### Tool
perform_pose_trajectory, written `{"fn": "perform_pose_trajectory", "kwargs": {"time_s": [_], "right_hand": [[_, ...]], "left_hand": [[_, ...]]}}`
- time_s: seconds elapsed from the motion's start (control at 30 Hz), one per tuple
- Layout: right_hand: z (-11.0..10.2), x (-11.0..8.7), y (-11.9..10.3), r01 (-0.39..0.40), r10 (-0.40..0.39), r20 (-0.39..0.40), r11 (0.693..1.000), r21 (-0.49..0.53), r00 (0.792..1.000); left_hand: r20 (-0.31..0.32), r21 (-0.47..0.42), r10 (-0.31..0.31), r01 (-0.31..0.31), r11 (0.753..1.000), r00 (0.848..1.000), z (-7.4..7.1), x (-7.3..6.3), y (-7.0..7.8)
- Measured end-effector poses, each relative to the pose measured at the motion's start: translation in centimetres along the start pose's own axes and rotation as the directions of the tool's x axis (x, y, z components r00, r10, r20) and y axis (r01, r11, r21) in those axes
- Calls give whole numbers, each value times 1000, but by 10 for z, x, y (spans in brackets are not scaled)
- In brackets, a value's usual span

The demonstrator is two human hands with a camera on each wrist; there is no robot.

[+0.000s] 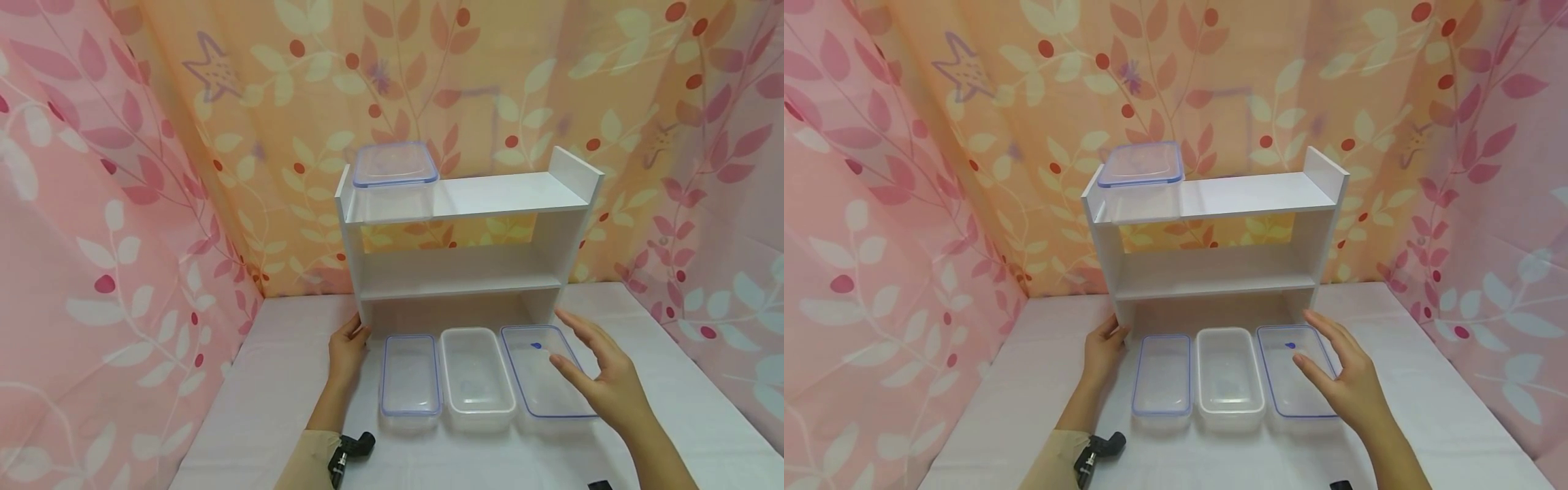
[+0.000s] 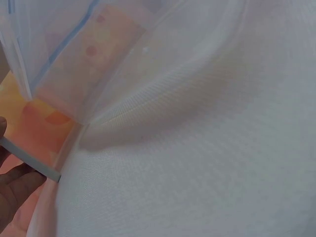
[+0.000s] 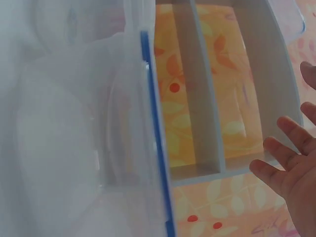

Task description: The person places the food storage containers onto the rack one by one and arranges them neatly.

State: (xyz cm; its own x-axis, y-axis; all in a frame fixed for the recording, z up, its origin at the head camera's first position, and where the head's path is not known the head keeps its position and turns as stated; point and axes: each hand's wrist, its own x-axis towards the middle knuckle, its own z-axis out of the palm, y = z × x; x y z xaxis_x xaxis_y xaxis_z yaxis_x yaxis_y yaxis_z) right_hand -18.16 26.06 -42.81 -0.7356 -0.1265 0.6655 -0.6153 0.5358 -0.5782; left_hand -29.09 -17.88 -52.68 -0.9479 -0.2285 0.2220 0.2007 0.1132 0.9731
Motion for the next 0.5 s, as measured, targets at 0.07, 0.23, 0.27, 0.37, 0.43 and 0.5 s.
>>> {"fn": "perform_pose_trajectory", "kwargs": {"time_s": [0.07, 0.23, 0.27, 0.37, 0.43, 0.5], "right_hand": [[1, -3, 4, 8, -8, -7, 1000, -3, 1000], [5, -9, 15, 10, -10, 2, 1000, -5, 1000], [5, -10, 18, 5, -4, 9, 1000, -5, 1000], [6, -14, 25, -9, 9, 22, 1000, -8, 1000], [5, -16, 31, -9, 10, 29, 1000, -11, 1000], [3, -17, 36, -11, 12, 39, 1000, -15, 999]], "left_hand": [[-7, 5, 3, -3, 1000, 1000, 1, 1, -4], [-13, -15, -3, 2, 1000, 1000, 1, 2, -8], [-13, -17, -8, 8, 1000, 1000, 1, 2, -8], [-8, -14, -9, 9, 1000, 1000, 0, 2, -8], [-9, -10, -3, 3, 1000, 1000, 0, 2, -7], [-12, 0, 4, -4, 1000, 1000, 0, 3, -7]]}}
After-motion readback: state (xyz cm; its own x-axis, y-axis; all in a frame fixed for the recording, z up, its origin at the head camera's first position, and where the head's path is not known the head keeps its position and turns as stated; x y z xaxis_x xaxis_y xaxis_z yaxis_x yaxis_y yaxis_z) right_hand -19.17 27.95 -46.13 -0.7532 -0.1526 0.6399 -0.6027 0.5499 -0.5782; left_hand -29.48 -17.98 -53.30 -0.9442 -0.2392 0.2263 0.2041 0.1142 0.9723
